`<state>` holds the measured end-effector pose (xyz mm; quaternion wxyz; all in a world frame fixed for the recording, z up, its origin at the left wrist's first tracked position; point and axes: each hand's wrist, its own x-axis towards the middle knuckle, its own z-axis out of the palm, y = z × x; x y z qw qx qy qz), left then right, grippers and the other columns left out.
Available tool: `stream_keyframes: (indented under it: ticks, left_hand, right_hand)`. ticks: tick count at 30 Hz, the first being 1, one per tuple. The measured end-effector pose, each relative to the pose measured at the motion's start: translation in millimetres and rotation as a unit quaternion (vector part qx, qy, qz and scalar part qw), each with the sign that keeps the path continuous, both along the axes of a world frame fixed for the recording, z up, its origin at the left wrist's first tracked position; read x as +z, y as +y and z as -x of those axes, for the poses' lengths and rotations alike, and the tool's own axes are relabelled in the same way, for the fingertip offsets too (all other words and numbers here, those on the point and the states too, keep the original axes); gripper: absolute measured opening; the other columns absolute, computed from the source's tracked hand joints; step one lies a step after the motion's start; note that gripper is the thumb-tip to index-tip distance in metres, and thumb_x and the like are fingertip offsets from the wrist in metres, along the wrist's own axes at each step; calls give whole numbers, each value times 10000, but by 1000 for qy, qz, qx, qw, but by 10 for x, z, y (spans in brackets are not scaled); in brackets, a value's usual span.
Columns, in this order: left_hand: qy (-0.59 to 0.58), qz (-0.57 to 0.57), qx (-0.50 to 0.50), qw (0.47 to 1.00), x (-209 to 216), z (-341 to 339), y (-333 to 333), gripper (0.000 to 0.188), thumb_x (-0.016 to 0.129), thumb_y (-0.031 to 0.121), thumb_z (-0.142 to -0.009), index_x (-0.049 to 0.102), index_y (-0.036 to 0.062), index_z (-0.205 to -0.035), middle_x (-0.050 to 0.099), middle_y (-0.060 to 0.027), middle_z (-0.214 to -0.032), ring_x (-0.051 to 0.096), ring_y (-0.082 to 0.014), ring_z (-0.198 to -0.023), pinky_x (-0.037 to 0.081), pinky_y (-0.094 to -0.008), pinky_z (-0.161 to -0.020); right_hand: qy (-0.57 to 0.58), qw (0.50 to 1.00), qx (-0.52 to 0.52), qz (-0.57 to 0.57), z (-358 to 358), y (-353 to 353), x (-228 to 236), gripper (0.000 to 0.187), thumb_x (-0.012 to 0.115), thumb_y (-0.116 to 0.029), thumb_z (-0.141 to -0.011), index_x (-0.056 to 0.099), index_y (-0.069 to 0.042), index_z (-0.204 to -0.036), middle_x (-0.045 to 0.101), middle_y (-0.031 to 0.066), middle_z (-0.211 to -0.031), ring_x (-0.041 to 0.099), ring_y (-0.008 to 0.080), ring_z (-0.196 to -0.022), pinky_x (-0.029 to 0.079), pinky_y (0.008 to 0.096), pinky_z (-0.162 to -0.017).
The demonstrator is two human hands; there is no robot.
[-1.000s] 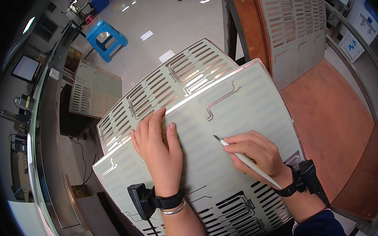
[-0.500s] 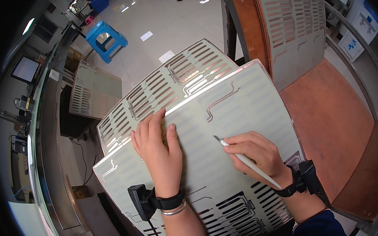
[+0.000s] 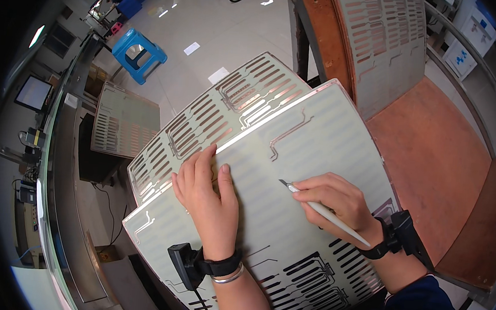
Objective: Manually marking or inspecting specific patterns on metal sheets using a white marker/pen.
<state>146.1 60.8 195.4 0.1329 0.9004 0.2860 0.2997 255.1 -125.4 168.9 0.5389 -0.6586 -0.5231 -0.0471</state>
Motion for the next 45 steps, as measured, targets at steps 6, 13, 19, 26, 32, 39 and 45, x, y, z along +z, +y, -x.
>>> stream_keyframes:
  ticks: [6, 13, 19, 26, 32, 39, 45]
  left_hand:
    - [0, 3, -4, 1000, -3, -1, 13, 336, 601, 110, -889, 599, 92, -1225, 575, -105, -1184, 502, -294, -1182, 195, -520, -1137]
    - [0, -3, 1, 1000, 10, -5, -5, 331, 597, 110, -894, 603, 88, -1223, 582, -104, -1179, 511, -293, -1173, 198, -521, -1136]
    - [-2, 2, -1, 1000, 8, 8, 1, 333, 592, 106, -895, 602, 90, -1227, 580, -103, -1183, 509, -292, -1174, 196, -517, -1137]
    - [-2, -3, -4, 1000, 7, -6, 4, 336, 592, 104, -892, 601, 88, -1228, 581, -103, -1175, 507, -293, -1172, 200, -514, -1135]
    - [-1, -66, -8, 998, 13, -15, 3, 286, 573, 104, -925, 593, 61, -1208, 627, -97, -1155, 547, -281, -1084, 317, -417, -1022]
    - [-1, -50, -6, 999, 28, -9, -1, 281, 566, 106, -927, 592, 57, -1203, 630, -95, -1150, 544, -281, -1085, 314, -416, -1021]
    - [1, -29, -7, 1000, 26, -7, -3, 301, 567, 102, -911, 595, 74, -1210, 609, -88, -1160, 525, -283, -1123, 252, -468, -1075]
  right_hand:
    - [-6, 1000, -10, -5, 12, 7, -13, 283, 725, 73, -699, 662, -37, -952, 682, 102, -967, 671, 262, -849, 555, 322, -749]
    - [-22, 1000, -17, -8, 13, 7, -3, 276, 734, 65, -698, 656, -35, -943, 679, 99, -965, 670, 256, -843, 560, 320, -747]
    - [-25, 1000, -8, -13, 17, 8, -8, 289, 741, 63, -690, 659, -35, -949, 679, 97, -968, 669, 252, -834, 559, 317, -741]
    - [-30, 999, -15, -11, 22, 7, -8, 297, 729, 88, -689, 664, -29, -955, 684, 111, -967, 676, 254, -831, 558, 317, -730]
    - [-52, 998, -36, -10, 40, 29, -3, 312, 719, 108, -693, 661, -17, -973, 687, 135, -982, 683, 271, -851, 559, 324, -728]
    - [-42, 997, -53, -23, 17, 6, 34, 291, 718, 69, -714, 645, -25, -979, 670, 119, -967, 674, 276, -845, 559, 322, -740]
    - [-34, 997, -63, -26, -3, 13, 14, 288, 722, 61, -714, 642, -12, -981, 665, 132, -969, 669, 283, -850, 557, 325, -741]
